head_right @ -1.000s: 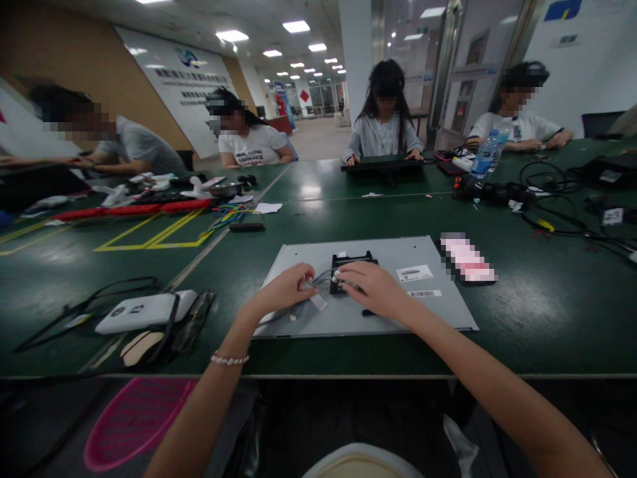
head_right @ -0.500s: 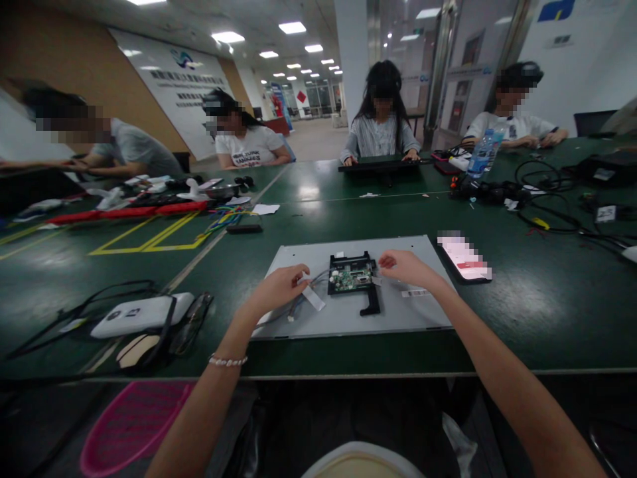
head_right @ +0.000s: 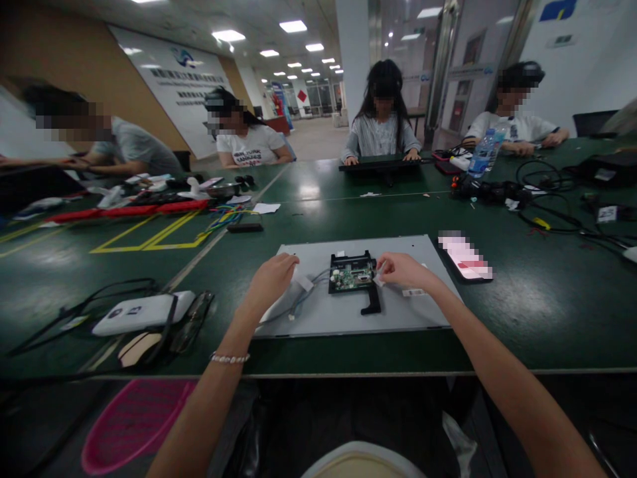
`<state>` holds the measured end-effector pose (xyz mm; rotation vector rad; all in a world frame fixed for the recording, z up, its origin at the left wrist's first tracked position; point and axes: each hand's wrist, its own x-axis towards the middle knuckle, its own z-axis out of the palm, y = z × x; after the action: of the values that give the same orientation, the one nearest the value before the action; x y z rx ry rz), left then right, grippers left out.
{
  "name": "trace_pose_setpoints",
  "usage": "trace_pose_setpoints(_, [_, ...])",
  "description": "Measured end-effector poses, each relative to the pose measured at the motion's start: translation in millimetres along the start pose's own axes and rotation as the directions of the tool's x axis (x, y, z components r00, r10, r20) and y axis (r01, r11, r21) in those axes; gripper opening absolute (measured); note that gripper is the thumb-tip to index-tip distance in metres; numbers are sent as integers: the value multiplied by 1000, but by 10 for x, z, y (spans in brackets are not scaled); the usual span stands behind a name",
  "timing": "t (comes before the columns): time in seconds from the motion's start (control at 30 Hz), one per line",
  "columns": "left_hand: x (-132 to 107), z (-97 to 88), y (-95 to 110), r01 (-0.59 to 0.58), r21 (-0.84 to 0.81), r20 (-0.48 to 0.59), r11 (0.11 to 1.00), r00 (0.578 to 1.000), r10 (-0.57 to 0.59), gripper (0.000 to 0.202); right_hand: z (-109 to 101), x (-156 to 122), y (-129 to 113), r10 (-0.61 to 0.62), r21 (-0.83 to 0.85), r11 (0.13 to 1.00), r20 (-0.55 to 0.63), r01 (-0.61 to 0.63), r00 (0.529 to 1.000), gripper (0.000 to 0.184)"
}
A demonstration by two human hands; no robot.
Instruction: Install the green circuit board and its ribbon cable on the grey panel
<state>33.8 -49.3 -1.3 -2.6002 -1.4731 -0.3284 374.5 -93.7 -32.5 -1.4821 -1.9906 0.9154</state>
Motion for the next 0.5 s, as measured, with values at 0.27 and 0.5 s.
trace_pose_setpoints(0.27, [-20,86,-51,86,84,20,993,996,-88,33,-170,17,182,145,-317,926,-197,-203,970,24])
trace_pose_setpoints(0.5, [-54,47,7,118,30,-95,993,989,-115,28,-98,19,228,39,-469,863,-309,-188,950,31])
